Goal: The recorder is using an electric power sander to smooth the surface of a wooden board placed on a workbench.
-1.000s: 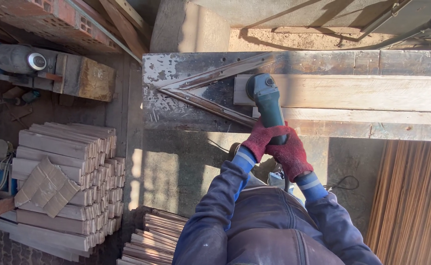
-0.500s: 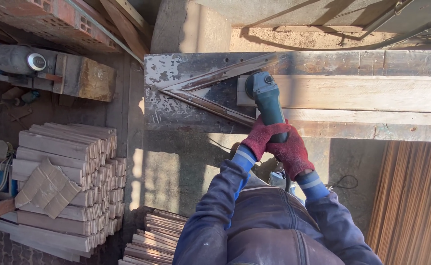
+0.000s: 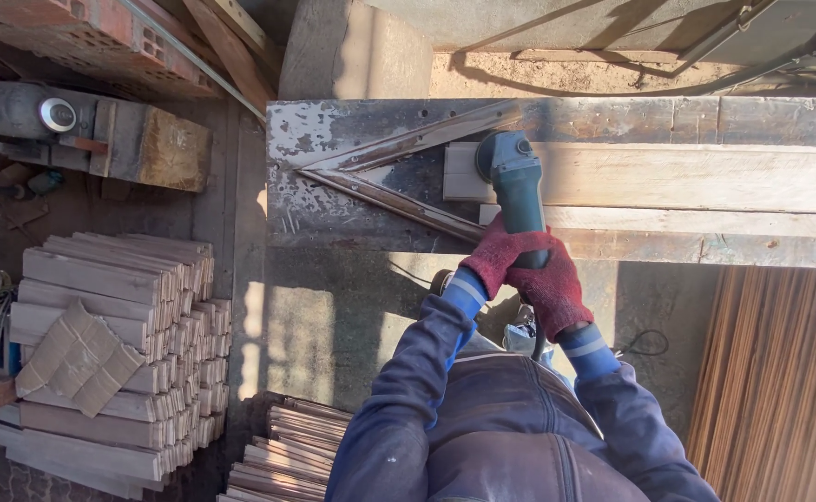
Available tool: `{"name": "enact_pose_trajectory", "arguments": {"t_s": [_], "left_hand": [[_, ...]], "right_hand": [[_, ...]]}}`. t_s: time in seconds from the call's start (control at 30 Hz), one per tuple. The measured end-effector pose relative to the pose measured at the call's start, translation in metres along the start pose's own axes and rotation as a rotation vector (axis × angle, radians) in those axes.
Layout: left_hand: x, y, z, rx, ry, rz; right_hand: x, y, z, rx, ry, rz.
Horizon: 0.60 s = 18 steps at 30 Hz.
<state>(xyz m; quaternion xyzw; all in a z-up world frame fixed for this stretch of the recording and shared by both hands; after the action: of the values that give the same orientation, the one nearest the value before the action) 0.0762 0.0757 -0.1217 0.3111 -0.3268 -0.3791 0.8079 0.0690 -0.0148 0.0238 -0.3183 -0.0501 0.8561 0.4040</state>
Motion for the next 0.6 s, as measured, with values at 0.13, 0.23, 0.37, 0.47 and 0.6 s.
{"name": "enact_pose_trajectory", "arguments": {"t_s": [0.13,0.23,0.37,0.47,0.6], "left_hand": [[-0.007,0.010,0.012,0.001,0.016,0.013],[-0.017,0.031,0.038,-0.061,0.042,0.064],[-0.008,0.024,0.030,-0.052,0.051,0.041],[0.023,0.021,0.027,-0.054,0.034,0.004],[0.066,0.004,0.012,-0.020,-0.014,-0.097]], "right_hand": [[0.007,0.005,-0.024,-0.002,-0.004,-0.013],[0.015,0.000,-0.028,-0.010,-0.069,0.022],[0.006,0.004,-0.033,-0.040,-0.095,0.099],[-0.009,0.024,-0.045,-0.006,-0.060,0.066],[-0.044,0.039,-0.059,0.029,0.034,0.065]]}}
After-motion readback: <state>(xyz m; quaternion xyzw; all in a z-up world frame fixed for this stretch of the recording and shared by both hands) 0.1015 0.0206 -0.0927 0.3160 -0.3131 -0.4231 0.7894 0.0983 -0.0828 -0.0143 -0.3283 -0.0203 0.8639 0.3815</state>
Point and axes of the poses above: each hand's wrist, its own z-axis away from the middle knuckle, its own x-axis out of the palm, y = z × x, the point moved 10 cm from there along -z, towards the middle knuckle, and after that the axes turned 12 degrees about x, right-handed, at the moved point
